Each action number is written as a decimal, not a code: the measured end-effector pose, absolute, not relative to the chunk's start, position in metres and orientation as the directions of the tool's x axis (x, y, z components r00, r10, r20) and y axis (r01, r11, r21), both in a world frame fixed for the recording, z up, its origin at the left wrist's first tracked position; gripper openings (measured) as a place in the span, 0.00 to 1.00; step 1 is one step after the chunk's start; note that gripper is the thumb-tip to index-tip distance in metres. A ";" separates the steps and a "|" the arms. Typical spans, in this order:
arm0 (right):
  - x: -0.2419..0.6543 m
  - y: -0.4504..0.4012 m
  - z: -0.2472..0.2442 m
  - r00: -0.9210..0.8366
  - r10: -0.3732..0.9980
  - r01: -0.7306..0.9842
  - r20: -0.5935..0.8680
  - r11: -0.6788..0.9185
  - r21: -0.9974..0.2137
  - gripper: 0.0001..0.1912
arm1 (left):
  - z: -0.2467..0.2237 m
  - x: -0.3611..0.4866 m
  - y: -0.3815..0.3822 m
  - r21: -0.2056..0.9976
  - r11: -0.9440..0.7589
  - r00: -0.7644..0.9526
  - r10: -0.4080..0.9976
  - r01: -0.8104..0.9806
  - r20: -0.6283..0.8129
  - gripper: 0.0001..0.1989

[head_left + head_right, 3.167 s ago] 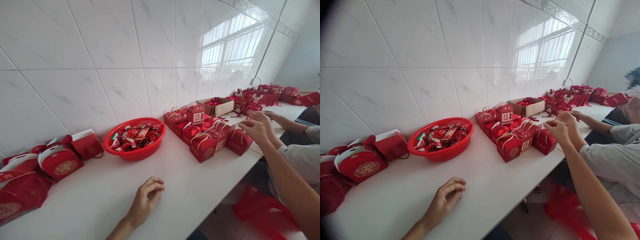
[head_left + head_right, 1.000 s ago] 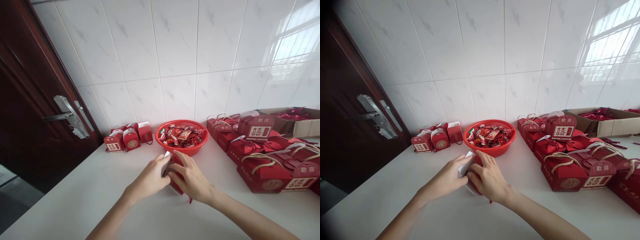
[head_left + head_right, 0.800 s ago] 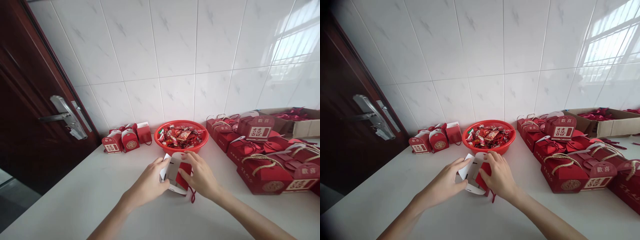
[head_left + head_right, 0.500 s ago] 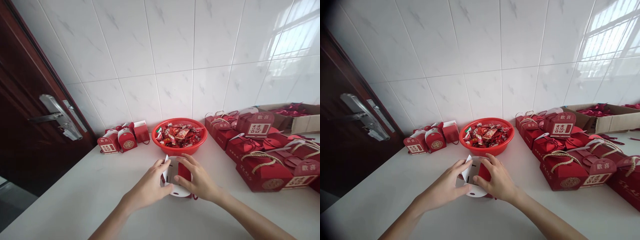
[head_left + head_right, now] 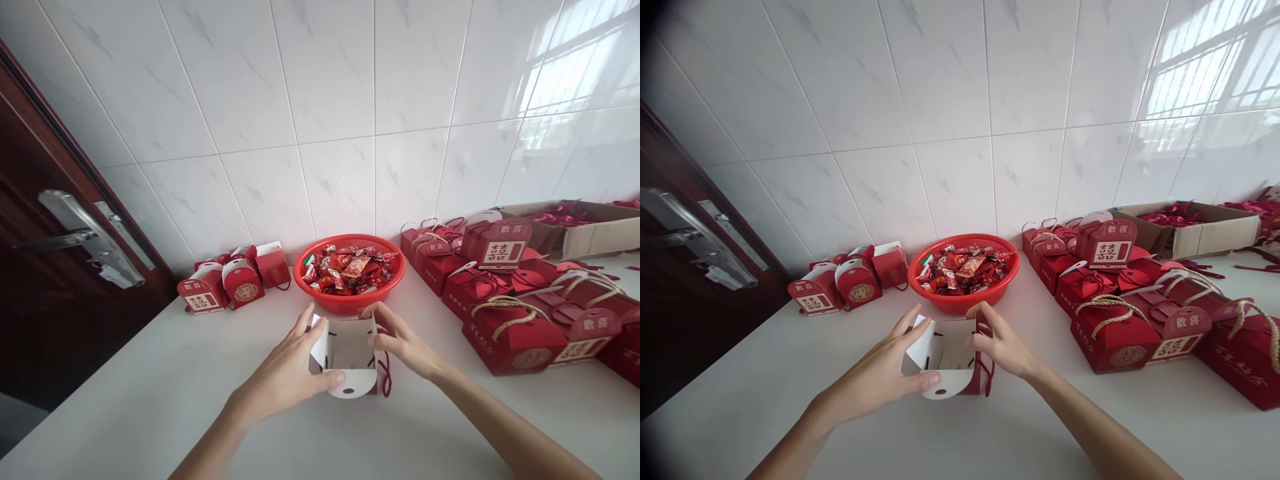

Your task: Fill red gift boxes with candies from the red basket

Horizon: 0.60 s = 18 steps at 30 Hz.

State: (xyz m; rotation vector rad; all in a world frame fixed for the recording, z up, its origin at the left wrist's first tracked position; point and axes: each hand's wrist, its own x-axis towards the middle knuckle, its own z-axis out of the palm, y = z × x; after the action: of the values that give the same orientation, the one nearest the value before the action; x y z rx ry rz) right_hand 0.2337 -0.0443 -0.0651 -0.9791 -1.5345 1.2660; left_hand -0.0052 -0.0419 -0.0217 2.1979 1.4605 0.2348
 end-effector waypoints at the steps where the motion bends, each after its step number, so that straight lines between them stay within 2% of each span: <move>1: 0.235 -0.043 -0.065 -0.311 0.943 0.000 0.119 0.125 -0.992 0.13 | -0.023 -0.007 -0.040 0.475 -0.295 0.401 0.906 0.829 -0.137 0.48; 4: 0.238 -0.039 -0.065 -0.313 0.947 -0.053 0.077 0.063 -0.997 0.13 | -0.024 -0.011 -0.037 0.469 -0.288 0.393 0.908 0.835 -0.143 0.50; 6: 0.238 -0.038 -0.065 -0.306 0.948 -0.058 0.084 0.069 -0.996 0.13 | -0.023 -0.011 -0.036 0.483 -0.325 0.415 0.906 0.813 -0.090 0.47; 8: 0.238 -0.038 -0.065 -0.286 0.950 -0.042 0.125 0.118 -0.992 0.15 | -0.018 -0.007 -0.031 0.498 -0.380 0.431 0.902 0.779 0.013 0.41; 12: 0.235 -0.036 -0.067 -0.169 0.954 -0.013 0.248 0.250 -0.968 0.20 | -0.003 0.017 0.004 0.520 -0.532 0.438 0.847 0.669 0.302 0.22; 14: 0.235 -0.033 -0.069 -0.099 0.951 -0.005 0.292 0.293 -0.956 0.20 | 0.001 0.037 0.033 0.529 -0.525 0.417 0.851 0.666 0.320 0.16; 16: 0.235 -0.031 -0.071 -0.028 0.943 -0.004 0.332 0.332 -0.943 0.20 | 0.002 0.058 0.064 0.518 -0.418 0.333 0.908 0.746 0.253 0.12; 18: 0.236 -0.028 -0.072 0.031 0.928 -0.021 0.372 0.373 -0.928 0.19 | -0.001 0.077 0.090 0.523 -0.386 0.303 0.922 0.760 0.241 0.09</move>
State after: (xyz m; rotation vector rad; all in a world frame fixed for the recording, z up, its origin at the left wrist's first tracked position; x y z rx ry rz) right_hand 0.2360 -0.0283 -0.0718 -0.9186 -1.3281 0.9187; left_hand 0.0767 0.0896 -0.0014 2.2649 1.5193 0.7378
